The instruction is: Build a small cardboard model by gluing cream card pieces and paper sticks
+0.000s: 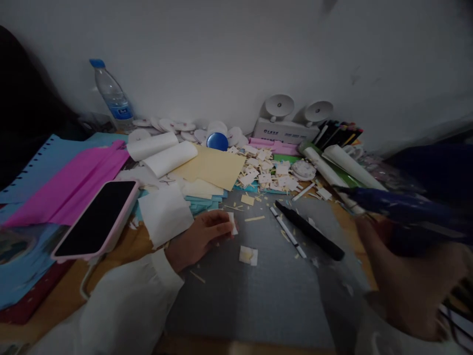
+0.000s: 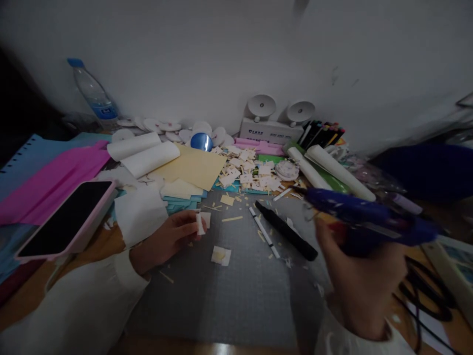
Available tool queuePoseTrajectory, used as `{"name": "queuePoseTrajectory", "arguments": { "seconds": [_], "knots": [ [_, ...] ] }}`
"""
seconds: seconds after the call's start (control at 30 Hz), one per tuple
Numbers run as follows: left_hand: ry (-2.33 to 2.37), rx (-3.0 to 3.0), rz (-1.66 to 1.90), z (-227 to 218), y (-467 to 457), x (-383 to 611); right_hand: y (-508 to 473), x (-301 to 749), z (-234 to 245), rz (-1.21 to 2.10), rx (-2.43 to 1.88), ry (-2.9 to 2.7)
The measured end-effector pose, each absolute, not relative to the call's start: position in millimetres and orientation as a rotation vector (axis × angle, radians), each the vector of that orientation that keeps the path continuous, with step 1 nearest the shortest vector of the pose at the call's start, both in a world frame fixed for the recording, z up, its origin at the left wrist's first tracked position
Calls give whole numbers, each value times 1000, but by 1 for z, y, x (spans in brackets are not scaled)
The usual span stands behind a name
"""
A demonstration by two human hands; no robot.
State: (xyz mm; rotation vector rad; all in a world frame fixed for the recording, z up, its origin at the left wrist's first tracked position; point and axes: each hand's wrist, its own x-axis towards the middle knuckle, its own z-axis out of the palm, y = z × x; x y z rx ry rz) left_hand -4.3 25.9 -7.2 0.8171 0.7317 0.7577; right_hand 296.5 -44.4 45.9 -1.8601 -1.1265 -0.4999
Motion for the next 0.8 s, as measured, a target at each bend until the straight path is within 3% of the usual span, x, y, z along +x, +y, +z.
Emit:
{"name": "queuePoseTrajectory", "arguments": {
  "seconds": [0.2, 0.4, 0.8],
  "knots": [
    [649, 786, 768, -10, 25, -3, -39, 239, 18, -188, -1665, -1404],
    [612, 735, 791, -15, 26, -1, -48, 239, -11, -145, -1697, -1489],
    [619, 879, 716, -18, 24, 0, -49, 238, -12, -230, -1733, -1647]
  ]
}}
